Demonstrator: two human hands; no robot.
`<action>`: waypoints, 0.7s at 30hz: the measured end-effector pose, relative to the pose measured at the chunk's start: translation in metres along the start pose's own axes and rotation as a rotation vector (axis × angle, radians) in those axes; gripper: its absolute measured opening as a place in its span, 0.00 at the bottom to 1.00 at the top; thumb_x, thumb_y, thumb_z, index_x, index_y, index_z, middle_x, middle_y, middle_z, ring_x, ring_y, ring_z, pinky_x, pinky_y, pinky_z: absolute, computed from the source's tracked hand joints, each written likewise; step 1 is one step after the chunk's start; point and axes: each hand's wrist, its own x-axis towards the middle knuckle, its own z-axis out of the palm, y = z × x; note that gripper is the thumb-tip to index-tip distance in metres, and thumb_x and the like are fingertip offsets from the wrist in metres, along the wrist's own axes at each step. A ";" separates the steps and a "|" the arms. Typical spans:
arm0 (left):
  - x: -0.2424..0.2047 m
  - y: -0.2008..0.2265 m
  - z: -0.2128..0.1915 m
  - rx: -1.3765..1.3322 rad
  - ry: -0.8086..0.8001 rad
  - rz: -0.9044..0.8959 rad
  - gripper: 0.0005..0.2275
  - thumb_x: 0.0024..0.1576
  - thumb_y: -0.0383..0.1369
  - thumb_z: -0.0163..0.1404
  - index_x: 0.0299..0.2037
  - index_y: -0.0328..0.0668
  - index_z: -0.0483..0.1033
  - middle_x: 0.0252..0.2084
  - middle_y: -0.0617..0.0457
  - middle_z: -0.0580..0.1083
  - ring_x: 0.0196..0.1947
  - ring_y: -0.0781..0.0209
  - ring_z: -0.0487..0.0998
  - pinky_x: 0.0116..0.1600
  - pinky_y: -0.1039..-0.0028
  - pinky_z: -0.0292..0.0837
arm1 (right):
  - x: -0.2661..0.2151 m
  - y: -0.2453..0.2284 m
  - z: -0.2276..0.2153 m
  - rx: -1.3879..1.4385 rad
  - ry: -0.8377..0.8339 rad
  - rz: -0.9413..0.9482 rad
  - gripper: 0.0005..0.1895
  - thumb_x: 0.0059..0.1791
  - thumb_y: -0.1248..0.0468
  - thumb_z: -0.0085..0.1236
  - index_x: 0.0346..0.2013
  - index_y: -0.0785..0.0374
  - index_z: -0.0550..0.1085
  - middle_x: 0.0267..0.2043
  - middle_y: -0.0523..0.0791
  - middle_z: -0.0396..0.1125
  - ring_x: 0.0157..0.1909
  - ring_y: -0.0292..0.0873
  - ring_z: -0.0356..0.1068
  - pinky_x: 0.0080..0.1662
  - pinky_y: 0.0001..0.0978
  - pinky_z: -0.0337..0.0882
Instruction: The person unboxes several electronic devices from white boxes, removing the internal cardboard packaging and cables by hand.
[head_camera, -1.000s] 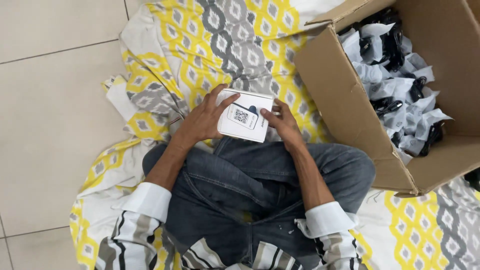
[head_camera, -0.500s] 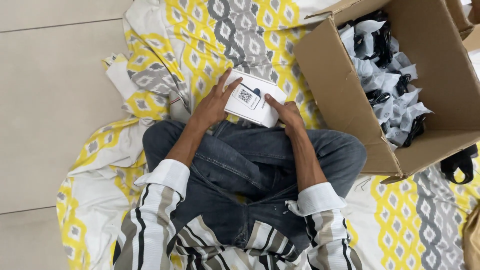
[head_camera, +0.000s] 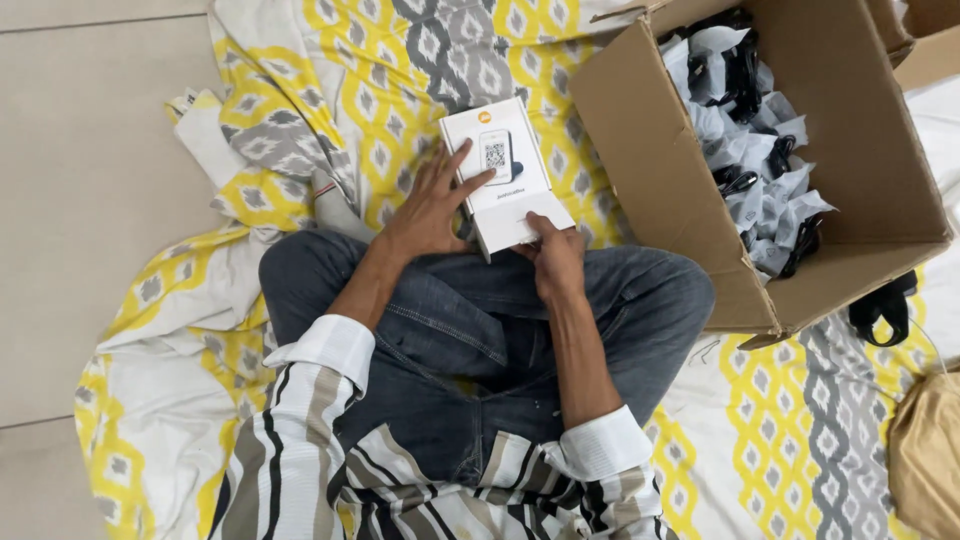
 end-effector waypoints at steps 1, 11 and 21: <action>-0.007 0.000 0.002 0.035 -0.027 0.028 0.44 0.37 0.39 0.70 0.69 0.59 0.64 0.76 0.40 0.49 0.74 0.25 0.43 0.72 0.41 0.45 | -0.007 0.000 0.001 0.037 -0.059 -0.005 0.20 0.50 0.64 0.57 0.53 0.74 0.72 0.46 0.51 0.73 0.43 0.46 0.74 0.42 0.40 0.78; -0.004 -0.005 0.014 0.101 0.115 0.133 0.37 0.43 0.43 0.69 0.66 0.52 0.70 0.75 0.51 0.58 0.77 0.36 0.49 0.77 0.44 0.47 | -0.019 -0.027 0.005 -0.652 -0.450 -0.502 0.19 0.51 0.62 0.43 0.50 0.69 0.74 0.60 0.52 0.68 0.70 0.55 0.60 0.70 0.44 0.56; -0.002 -0.010 0.012 0.158 0.105 0.204 0.37 0.48 0.57 0.63 0.59 0.35 0.71 0.70 0.46 0.65 0.74 0.43 0.56 0.75 0.44 0.48 | -0.035 -0.031 0.013 -0.936 -0.484 -0.822 0.20 0.44 0.70 0.42 0.49 0.65 0.74 0.75 0.52 0.58 0.73 0.58 0.56 0.72 0.48 0.55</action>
